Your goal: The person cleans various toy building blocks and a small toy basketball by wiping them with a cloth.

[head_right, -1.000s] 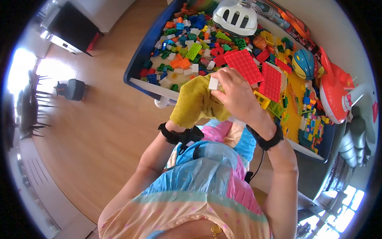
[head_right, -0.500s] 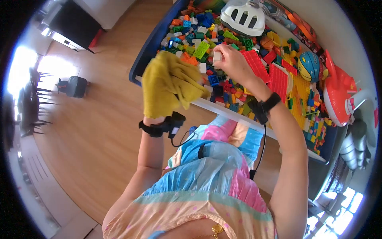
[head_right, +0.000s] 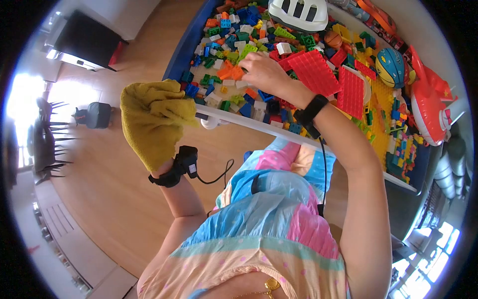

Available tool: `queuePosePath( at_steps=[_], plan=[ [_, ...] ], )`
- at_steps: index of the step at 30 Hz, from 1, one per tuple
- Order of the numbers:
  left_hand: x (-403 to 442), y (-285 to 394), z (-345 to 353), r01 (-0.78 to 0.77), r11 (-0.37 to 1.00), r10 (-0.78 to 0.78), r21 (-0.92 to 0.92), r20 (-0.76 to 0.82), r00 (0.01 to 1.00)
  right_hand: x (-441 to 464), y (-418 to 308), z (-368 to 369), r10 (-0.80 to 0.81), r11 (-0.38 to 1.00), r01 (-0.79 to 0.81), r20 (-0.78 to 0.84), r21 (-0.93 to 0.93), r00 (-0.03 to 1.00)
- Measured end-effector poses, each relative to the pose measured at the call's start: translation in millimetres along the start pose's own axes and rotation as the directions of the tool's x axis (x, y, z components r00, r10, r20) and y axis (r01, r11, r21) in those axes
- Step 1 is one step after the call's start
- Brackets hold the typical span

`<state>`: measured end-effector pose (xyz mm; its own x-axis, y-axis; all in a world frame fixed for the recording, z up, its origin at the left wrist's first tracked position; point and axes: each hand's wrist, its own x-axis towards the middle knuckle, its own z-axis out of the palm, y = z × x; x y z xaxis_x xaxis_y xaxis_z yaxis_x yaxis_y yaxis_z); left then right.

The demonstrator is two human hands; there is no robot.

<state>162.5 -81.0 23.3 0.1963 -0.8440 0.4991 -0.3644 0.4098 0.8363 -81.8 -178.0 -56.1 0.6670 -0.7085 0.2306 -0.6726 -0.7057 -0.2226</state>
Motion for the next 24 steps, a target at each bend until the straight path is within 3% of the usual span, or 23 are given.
queuePosePath(
  at_steps=[1, 2, 5, 8, 11, 15, 17, 20, 22, 24],
  plan=[
    [-1, -1, 1, 0.017, 0.999, -0.018, -0.043, -0.019, 1.0, 1, -5, -1, -0.053, 0.997, 0.055, 0.048, -0.056, 0.997],
    [-2, -2, 4, 0.04, 0.995, -0.044, -0.091, -0.043, 0.998, 1, -11, -3, 0.135, 0.989, -0.141, 0.11, 0.044, 0.985],
    [-1, 21, 8, 0.201, 0.936, -0.215, -0.29, -0.016, 0.976, -8, 2, 7, 0.217, 0.968, -0.238, 0.212, 0.082, 0.953],
    [-3, 18, 16, 0.374, 0.859, -0.357, -0.35, 0.116, 0.927, -12, -12, -25, 0.422, 0.718, -0.435, 0.157, 0.543, 0.893],
    [-3, 25, 33, 0.198, 0.979, -0.205, 0.054, 0.181, 0.962, -20, -36, -66, 0.446, 0.26, -0.315, 0.175, 0.913, 0.878],
    [-3, 24, 52, -0.076, 0.992, 0.025, 0.103, 0.426, 0.904, -40, -71, -99, 0.475, 0.091, -0.23, 0.161, 0.969, 0.865],
    [-8, 44, 66, -0.093, 0.987, 0.016, 0.133, 0.488, 0.873, -51, -85, -102, 0.493, -0.01, -0.144, 0.13, 0.989, 0.86],
    [-30, 54, 81, -0.071, 0.997, 0.078, -0.032, 0.402, 0.912, -69, -106, -105, 0.534, 0.002, -0.101, 0.084, 0.995, 0.841],
    [-35, 46, 86, -0.437, 0.896, 0.385, 0.08, 0.35, 0.854, -81, -110, -103, 0.568, -0.004, -0.062, 0.053, 0.998, 0.821],
    [-37, 57, 84, -0.501, 0.863, 0.413, 0.063, 0.48, 0.774, -97, -108, -94, 0.563, 0.074, 0.027, -0.064, 0.997, 0.824]
  ],
)
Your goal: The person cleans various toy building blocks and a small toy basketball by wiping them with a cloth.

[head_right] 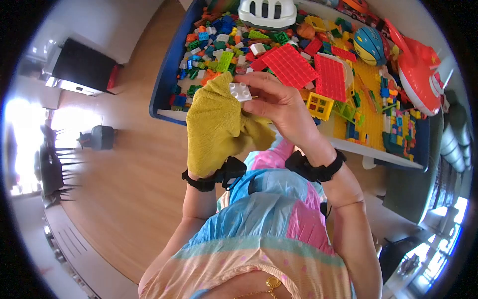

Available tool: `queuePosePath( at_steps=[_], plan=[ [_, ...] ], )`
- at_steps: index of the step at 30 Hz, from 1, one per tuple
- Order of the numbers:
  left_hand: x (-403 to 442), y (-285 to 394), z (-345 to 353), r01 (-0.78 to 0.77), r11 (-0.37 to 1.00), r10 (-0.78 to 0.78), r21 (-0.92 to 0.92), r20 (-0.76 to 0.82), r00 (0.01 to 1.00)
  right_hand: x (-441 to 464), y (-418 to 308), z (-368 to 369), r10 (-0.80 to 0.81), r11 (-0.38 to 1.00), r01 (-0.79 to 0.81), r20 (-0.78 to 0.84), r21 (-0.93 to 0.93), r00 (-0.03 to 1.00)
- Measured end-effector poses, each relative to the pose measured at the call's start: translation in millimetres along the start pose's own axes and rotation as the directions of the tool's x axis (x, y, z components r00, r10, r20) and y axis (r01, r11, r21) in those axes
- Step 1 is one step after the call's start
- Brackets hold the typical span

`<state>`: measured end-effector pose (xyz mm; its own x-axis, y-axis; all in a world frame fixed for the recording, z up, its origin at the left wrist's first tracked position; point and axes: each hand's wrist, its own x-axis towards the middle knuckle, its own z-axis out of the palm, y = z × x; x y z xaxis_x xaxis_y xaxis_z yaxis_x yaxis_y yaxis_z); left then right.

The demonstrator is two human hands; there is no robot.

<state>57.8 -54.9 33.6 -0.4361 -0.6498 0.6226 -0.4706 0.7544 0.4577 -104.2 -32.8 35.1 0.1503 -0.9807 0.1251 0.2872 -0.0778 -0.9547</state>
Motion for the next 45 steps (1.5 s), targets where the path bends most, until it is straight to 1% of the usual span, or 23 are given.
queuePosePath(
  at_steps=[1, 4, 5, 7, 8, 11, 12, 13, 16, 17, 19, 20, 22, 24, 26, 29, 31, 33, 37, 39, 42, 44, 45],
  plan=[
    [3, 8, -3, -0.016, 1.0, 0.015, 0.013, 0.066, 0.998, -6, 2, -5, -0.058, 0.998, 0.058, 0.0, -0.007, 0.998],
    [11, 26, -6, -0.036, 0.997, 0.018, 0.065, 0.252, 0.968, -24, 1, -13, -0.04, 0.985, 0.038, 0.004, 0.169, 0.999],
    [8, 30, -2, 0.114, 0.987, -0.088, -0.11, 0.217, 0.972, -30, 1, -14, -0.044, 0.976, 0.044, -0.003, 0.215, 0.999],
    [2, 36, 8, 0.381, 0.813, -0.317, -0.44, 0.215, 0.924, -41, 1, -15, -0.052, 0.97, 0.061, -0.044, 0.236, 0.998],
    [5, 37, 8, 0.232, 0.946, -0.193, -0.228, 0.182, 0.964, -45, 2, -15, -0.073, 0.97, 0.089, -0.081, 0.227, 0.994],
    [13, 55, 12, 0.092, 0.995, -0.085, -0.033, 0.186, 0.979, -56, 6, -18, -0.13, 0.962, 0.156, -0.13, 0.224, 0.983],
    [2, 48, 20, 0.115, 0.972, -0.094, -0.207, 0.11, 0.99, -58, 5, -19, -0.135, 0.966, 0.163, -0.145, 0.203, 0.98],
    [-5, 46, 25, 0.205, 0.939, -0.172, -0.276, 0.139, 0.975, -59, 4, -20, -0.141, 0.969, 0.169, -0.158, 0.181, 0.977],
    [-10, 54, 34, 0.398, 0.809, -0.328, -0.432, 0.229, 0.916, -64, -3, -17, -0.042, 0.855, 0.141, -0.205, 0.5, 0.978],
    [-8, 59, 35, 0.42, 0.78, -0.341, -0.465, 0.247, 0.907, -66, -2, -20, -0.028, 0.835, 0.139, -0.211, 0.533, 0.977],
    [0, 62, 37, 0.282, 0.901, -0.201, -0.33, 0.259, 0.945, -70, 1, -25, -0.003, 0.792, 0.137, -0.22, 0.594, 0.975],
    [7, 58, 36, 0.089, 0.984, -0.044, -0.152, 0.281, 0.959, -71, 1, -27, -0.002, 0.794, 0.141, -0.229, 0.591, 0.973],
    [14, 63, 36, -0.055, 0.998, 0.042, 0.032, 0.322, 0.946, -74, 3, -30, 0.005, 0.799, 0.145, -0.247, 0.584, 0.969],
    [19, 79, 35, 0.083, 0.995, -0.095, 0.05, 0.306, 0.947, -78, 6, -31, -0.034, 0.812, 0.178, -0.259, 0.556, 0.965],
    [20, 83, 34, 0.128, 0.992, -0.116, -0.013, 0.344, 0.932, -76, 3, -26, -0.05, 0.813, 0.214, -0.301, 0.542, 0.952],
    [24, 91, 37, 0.277, 0.959, -0.231, -0.064, 0.395, 0.889, -77, 4, -25, -0.201, 0.9, 0.326, -0.386, 0.29, 0.9],
    [27, 92, 39, 0.2, 0.98, -0.189, 0.014, 0.404, 0.895, -80, 10, -29, -0.281, 0.946, 0.322, -0.394, 0.041, 0.875],
    [32, 85, 39, -0.091, 0.979, 0.009, 0.184, 0.407, 0.914, -81, 11, -30, -0.362, 0.932, 0.326, -0.379, -0.158, 0.852],
    [19, 78, 52, 0.065, 0.99, -0.101, 0.122, 0.316, 0.943, -81, 7, -30, -0.472, 0.856, 0.316, -0.369, -0.409, 0.801],
    [22, 88, 50, 0.13, 0.976, -0.178, 0.175, 0.293, 0.939, -80, 10, -31, -0.5, 0.83, 0.299, -0.39, -0.47, 0.773],
    [16, 81, 57, 0.124, 0.99, -0.137, 0.065, 0.268, 0.954, -80, 13, -29, -0.508, 0.831, 0.293, -0.428, -0.473, 0.748],
    [19, 84, 59, 0.226, 0.974, -0.217, 0.017, 0.355, 0.909, -79, 14, -30, -0.498, 0.84, 0.286, -0.446, -0.461, 0.743],
    [21, 85, 60, 0.277, 0.961, -0.253, -0.003, 0.399, 0.881, -79, 13, -31, -0.527, 0.809, 0.284, -0.421, -0.515, 0.738]
  ],
)
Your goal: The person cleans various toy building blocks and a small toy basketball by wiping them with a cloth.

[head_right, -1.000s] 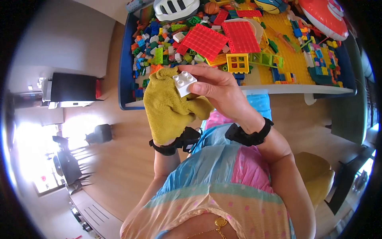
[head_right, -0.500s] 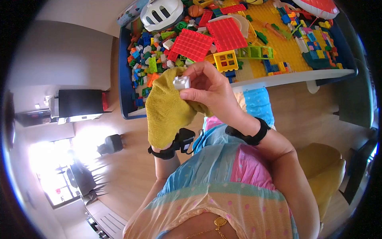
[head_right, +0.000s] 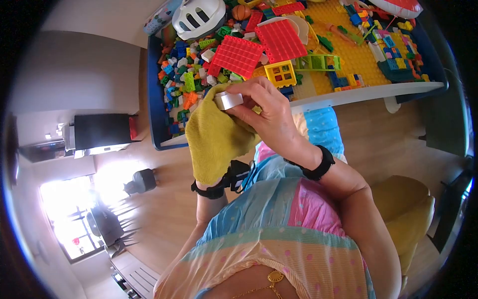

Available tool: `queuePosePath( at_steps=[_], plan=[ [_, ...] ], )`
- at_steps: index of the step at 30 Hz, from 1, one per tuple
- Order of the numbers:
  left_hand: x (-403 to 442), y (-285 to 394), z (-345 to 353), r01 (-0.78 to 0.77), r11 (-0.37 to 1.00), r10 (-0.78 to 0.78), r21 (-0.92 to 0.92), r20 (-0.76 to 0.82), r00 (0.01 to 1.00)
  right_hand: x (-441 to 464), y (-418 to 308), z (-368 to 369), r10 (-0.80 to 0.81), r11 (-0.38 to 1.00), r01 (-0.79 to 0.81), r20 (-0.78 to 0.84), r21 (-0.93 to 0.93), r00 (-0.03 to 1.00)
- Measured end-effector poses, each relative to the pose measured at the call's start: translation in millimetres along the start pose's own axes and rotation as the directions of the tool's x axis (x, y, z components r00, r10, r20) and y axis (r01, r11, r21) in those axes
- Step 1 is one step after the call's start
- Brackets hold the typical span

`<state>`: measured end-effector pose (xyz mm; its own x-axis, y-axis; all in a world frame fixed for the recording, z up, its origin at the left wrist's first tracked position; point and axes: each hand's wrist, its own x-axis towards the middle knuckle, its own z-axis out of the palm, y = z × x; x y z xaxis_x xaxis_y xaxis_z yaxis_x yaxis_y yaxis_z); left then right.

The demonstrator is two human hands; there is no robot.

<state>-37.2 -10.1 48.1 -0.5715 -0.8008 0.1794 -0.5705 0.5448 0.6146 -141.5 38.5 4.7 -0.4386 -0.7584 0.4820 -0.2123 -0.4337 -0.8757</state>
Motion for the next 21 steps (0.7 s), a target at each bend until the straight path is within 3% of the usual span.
queuePosePath(
  at_steps=[3, 7, 12, 15, 18, 21],
  plan=[
    [1, 3, -6, -0.211, 0.951, 0.213, 0.226, 0.016, 0.977, 1, -4, -2, -0.086, 0.991, 0.087, 0.018, -0.104, 0.996],
    [-1, 0, -5, -0.306, 0.874, 0.312, 0.378, 0.046, 0.949, -1, 2, -1, -0.113, 0.986, 0.113, 0.003, -0.123, 0.994],
    [-3, 5, -10, -0.227, 0.924, 0.232, 0.308, 0.019, 0.972, -2, 4, 1, -0.054, 0.998, 0.054, -0.013, -0.02, 0.998],
    [-1, 0, -3, -0.134, 0.982, 0.137, 0.13, -0.015, 0.99, -4, 9, 4, 0.007, 0.996, -0.004, -0.039, 0.088, 0.999],
    [-8, -19, 10, -0.182, 0.973, 0.162, -0.14, -0.143, 0.976, -5, 12, 3, 0.04, 0.993, -0.037, -0.027, 0.111, 0.999],
    [-6, -18, 3, -0.204, 0.976, 0.191, -0.077, -0.152, 0.97, -5, 7, 1, 0.07, 0.996, -0.07, 0.006, 0.056, 0.998]
  ],
)
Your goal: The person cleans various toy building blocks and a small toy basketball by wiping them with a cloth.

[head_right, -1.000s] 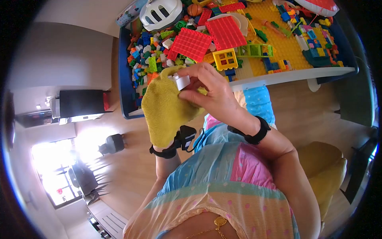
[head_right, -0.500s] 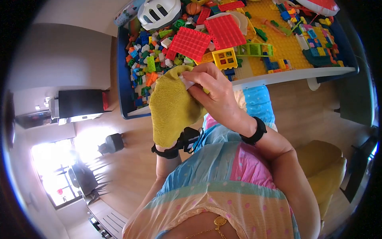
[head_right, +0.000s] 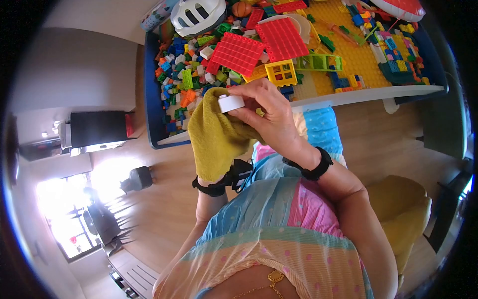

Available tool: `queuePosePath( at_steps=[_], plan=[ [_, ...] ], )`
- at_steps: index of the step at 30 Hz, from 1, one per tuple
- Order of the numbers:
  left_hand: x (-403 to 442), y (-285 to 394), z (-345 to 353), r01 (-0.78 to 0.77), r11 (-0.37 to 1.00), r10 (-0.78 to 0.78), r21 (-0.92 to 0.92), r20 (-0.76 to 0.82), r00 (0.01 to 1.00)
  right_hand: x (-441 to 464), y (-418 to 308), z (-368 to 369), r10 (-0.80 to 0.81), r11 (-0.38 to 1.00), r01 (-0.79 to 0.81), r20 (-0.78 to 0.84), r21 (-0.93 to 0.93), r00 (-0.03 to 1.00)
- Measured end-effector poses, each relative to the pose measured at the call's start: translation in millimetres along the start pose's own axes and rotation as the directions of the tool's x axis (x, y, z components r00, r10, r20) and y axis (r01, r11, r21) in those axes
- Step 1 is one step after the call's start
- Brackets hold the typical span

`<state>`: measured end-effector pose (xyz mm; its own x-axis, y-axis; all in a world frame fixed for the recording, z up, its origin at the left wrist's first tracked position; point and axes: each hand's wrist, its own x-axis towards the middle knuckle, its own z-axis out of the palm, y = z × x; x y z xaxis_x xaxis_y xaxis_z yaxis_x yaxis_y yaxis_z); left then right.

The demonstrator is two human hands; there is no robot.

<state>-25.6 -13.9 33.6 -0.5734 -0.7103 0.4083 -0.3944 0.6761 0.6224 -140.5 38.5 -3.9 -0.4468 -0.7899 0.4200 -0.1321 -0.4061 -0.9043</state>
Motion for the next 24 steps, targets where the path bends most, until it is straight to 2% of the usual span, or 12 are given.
queuePosePath(
  at_steps=[3, 5, 6, 8, 10, 12, 14, 16, 18, 20, 22, 24],
  plan=[
    [4, 0, -6, -0.002, 1.0, 0.002, -0.014, 0.03, 1.0, 1, -4, 1, -0.035, 0.999, 0.035, 0.017, -0.016, 0.999],
    [5, -1, -6, -0.012, 0.991, 0.003, 0.13, 0.075, 0.997, 2, 2, 2, -0.056, 0.998, 0.057, -0.007, 0.021, 0.998],
    [7, 1, -7, -0.019, 0.979, 0.0, 0.203, 0.095, 0.995, 2, -1, 2, 0.025, 0.996, -0.023, -0.014, 0.088, 1.0],
    [10, 21, -9, 0.135, 0.991, -0.133, -0.023, 0.071, 0.989, 1, -7, 0, 0.189, 0.959, -0.182, -0.014, 0.218, 0.982],
    [9, 13, -11, 0.008, 0.996, -0.013, 0.085, 0.058, 0.998, 5, 0, -3, 0.071, 0.994, -0.067, -0.042, 0.09, 0.997],
    [3, 16, -7, 0.289, 0.832, -0.286, -0.473, 0.08, 0.955, 6, 2, -4, 0.033, 0.999, -0.034, -0.058, -0.016, 0.998],
    [1, 13, -7, 0.332, 0.824, -0.311, -0.46, 0.124, 0.942, 6, 0, -4, 0.08, 0.992, -0.086, -0.069, -0.089, 0.994],
    [4, 3, -11, 0.104, 0.988, -0.121, 0.112, 0.162, 0.979, 4, -6, -1, 0.036, 0.978, -0.045, -0.049, -0.206, 0.998],
    [9, 4, -4, 0.133, 0.888, -0.245, 0.44, 0.207, 0.947, 2, -6, 0, -0.064, 0.949, 0.054, -0.022, -0.312, 0.998],
    [19, 16, 5, 0.29, 0.757, -0.464, 0.586, 0.168, 0.87, -1, 1, 1, -0.217, 0.891, 0.207, 0.022, -0.404, 0.976],
    [-1, 9, 5, 0.183, 0.904, -0.275, 0.386, 0.196, 0.941, -2, -3, 1, -0.229, 0.888, 0.227, 0.042, -0.399, 0.972],
    [-13, -1, 9, -0.013, 0.946, -0.035, 0.324, 0.143, 0.989, -3, -4, 1, -0.239, 0.887, 0.241, 0.054, -0.394, 0.969]
  ],
)
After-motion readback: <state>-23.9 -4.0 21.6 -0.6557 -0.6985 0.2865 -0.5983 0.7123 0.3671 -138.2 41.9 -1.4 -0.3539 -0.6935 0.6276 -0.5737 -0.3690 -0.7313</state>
